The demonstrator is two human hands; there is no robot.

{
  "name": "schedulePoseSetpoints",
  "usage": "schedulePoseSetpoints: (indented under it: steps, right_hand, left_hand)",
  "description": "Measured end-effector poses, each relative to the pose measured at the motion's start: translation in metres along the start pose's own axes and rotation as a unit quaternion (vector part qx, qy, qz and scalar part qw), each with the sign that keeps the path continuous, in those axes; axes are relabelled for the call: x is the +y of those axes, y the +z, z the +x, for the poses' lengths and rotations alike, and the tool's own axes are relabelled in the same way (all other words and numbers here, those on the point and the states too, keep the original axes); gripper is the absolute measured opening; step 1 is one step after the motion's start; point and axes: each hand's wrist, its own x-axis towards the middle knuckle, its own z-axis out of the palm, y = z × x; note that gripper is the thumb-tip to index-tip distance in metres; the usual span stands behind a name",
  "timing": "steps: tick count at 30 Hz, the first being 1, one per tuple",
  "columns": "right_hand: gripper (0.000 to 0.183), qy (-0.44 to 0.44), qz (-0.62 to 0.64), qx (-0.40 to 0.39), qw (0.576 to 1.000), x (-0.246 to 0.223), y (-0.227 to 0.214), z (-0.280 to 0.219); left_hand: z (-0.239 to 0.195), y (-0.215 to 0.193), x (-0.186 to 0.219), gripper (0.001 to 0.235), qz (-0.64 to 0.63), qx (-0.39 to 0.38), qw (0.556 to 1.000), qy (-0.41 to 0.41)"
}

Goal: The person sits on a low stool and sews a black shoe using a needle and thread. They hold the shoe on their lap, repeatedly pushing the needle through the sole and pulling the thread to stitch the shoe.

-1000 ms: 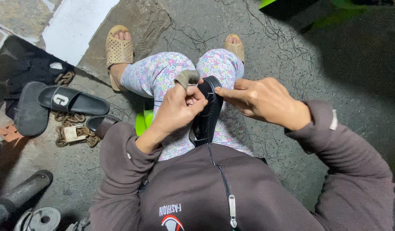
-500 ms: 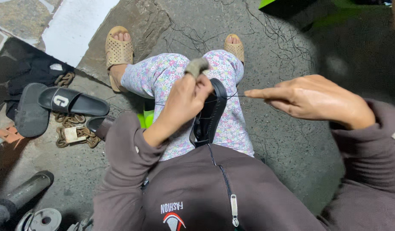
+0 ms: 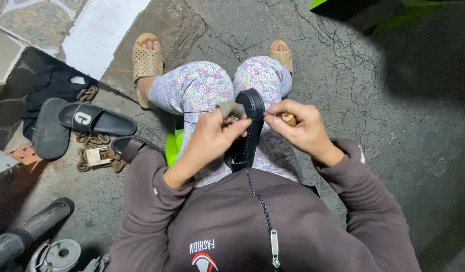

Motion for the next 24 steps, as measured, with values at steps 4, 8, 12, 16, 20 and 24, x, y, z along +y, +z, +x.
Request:
schedulePoseSetpoints:
  steps: [4,8,12,16,20,24]
  right_hand:
    - [0.018,-0.108,-0.010,-0.095,0.990,-0.022,0.013,0.001]
    - [0.017,-0.185,-0.185,-0.112,0.959,-0.027,0.004,-0.003]
    - [0.020,-0.175,-0.264,-0.139,0.938,-0.051,-0.007,-0.002]
    - [0.019,-0.160,-0.453,-0.112,0.870,-0.053,-0.014,-0.009]
    - [0.011,-0.142,-0.531,-0.127,0.826,-0.051,-0.013,-0.009]
    - [0.016,-0.065,-0.390,-0.168,0.903,-0.047,-0.017,0.005]
  left_hand:
    - [0.014,-0.002,0.017,0.027,-0.122,-0.095,0.978,-0.139]
    - [0.019,0.006,-0.005,0.019,-0.143,-0.120,0.968,-0.165]
    - [0.018,0.003,-0.004,0.020,-0.175,-0.123,0.961,-0.173]
    - [0.017,0.001,-0.020,0.027,-0.246,-0.122,0.948,-0.160]
    - [0.016,0.001,-0.020,0.025,-0.256,-0.123,0.947,-0.151]
    - [0.014,-0.002,-0.015,0.022,-0.239,-0.116,0.952,-0.154]
